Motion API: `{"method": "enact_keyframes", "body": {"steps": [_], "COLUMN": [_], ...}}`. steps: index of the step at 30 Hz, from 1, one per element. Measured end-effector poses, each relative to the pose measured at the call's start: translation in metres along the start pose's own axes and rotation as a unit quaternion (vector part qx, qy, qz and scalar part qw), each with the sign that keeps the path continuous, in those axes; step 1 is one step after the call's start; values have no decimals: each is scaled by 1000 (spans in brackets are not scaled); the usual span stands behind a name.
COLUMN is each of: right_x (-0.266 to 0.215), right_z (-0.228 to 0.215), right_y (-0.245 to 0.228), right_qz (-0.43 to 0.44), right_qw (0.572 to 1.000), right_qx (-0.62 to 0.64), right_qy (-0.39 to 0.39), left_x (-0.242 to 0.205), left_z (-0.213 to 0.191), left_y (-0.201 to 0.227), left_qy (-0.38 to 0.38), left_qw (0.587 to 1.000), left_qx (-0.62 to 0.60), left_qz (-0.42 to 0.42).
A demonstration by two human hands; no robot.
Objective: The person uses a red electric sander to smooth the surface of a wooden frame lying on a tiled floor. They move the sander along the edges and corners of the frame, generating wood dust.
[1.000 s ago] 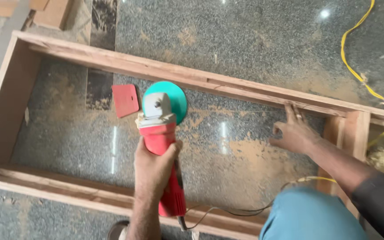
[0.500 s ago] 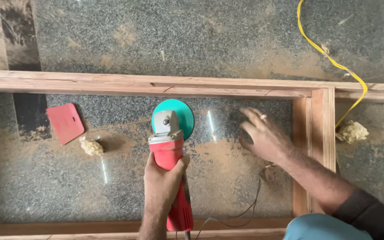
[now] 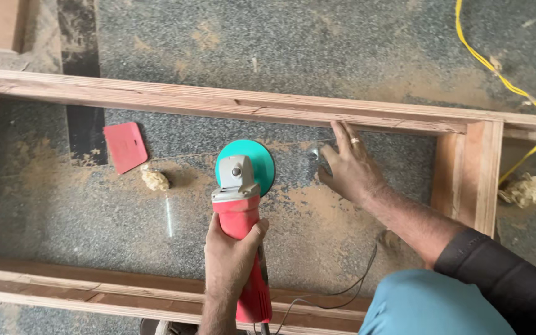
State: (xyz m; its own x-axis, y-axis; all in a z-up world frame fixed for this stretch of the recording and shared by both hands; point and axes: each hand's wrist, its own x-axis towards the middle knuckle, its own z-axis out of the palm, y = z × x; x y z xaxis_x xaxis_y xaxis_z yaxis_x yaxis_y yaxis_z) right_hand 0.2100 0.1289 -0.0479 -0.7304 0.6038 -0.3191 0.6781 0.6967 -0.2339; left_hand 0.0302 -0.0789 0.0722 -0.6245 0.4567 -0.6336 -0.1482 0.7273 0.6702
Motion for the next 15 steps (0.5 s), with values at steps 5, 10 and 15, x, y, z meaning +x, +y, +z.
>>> {"method": "enact_keyframes", "body": {"steps": [5,10,15], "right_x": [8,-22,-84], "right_z": [-5,-9,13], "right_y": [-18,-31,-54], "right_qz": [-38,132,81], "right_qw": [996,954,518], "right_qx": [-35,266,754], "right_qy": [66,-30,-396], "left_x": [0,5,15], "left_z": [-6,15,65], "left_y": [-11,-4,13], "left_qy": [24,8,-33], "left_qw": [999,996,990], "left_qx": [16,83,140], "left_qz": [14,-27,-3]}}
